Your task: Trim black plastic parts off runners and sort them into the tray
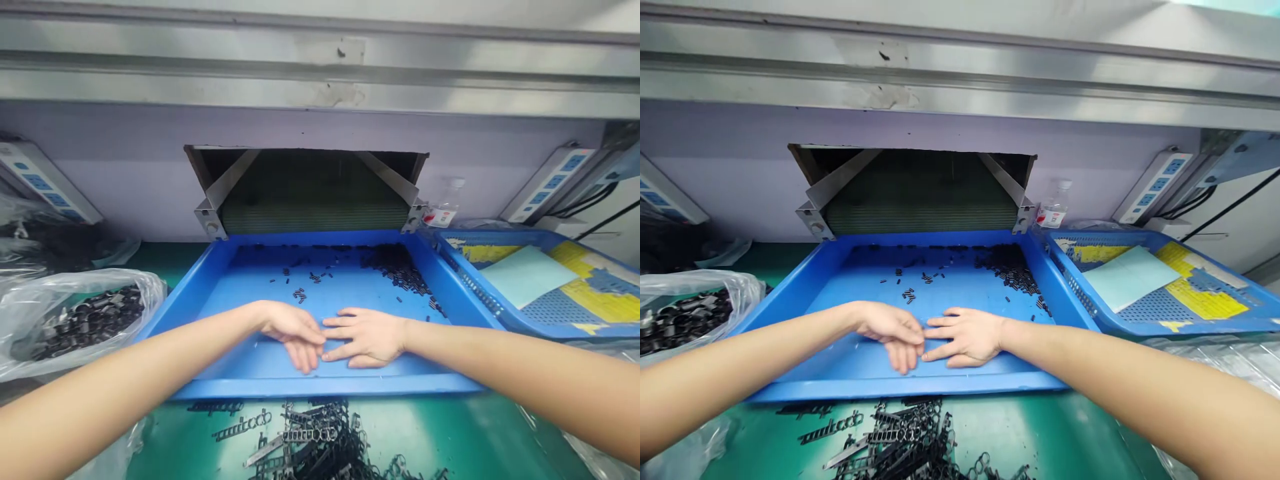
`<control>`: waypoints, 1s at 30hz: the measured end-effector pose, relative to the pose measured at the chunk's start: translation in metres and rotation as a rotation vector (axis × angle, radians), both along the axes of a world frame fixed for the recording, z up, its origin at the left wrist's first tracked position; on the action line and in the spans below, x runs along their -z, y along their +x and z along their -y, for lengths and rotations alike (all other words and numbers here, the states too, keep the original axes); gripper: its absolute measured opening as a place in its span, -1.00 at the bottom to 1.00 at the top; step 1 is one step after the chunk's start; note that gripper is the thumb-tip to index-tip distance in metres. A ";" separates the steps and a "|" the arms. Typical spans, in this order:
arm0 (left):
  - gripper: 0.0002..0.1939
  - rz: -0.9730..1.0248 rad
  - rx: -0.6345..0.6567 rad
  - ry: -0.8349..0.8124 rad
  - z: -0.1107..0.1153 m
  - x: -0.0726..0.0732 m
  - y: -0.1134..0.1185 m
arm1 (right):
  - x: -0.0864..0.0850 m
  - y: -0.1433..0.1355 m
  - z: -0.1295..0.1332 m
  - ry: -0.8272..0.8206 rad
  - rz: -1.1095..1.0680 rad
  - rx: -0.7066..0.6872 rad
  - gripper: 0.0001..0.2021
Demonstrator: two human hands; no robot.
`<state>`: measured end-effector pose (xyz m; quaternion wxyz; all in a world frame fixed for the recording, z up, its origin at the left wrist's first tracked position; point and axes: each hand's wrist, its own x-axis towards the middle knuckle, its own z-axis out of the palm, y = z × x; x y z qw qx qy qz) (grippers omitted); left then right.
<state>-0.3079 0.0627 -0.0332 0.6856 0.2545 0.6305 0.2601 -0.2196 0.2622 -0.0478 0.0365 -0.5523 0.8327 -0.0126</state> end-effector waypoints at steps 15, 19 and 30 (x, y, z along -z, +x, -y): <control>-0.84 -0.552 -0.361 0.059 -0.014 -0.049 -0.051 | -0.021 -0.017 -0.088 0.162 -0.232 0.677 -0.57; -0.76 -0.743 -0.383 -0.353 0.054 -0.057 -0.053 | -0.014 0.005 -0.032 0.063 -0.079 0.077 -0.58; -0.71 -0.989 -0.667 -0.215 -0.063 -0.004 -0.047 | 0.018 -0.061 -0.001 0.038 -0.110 0.521 -0.59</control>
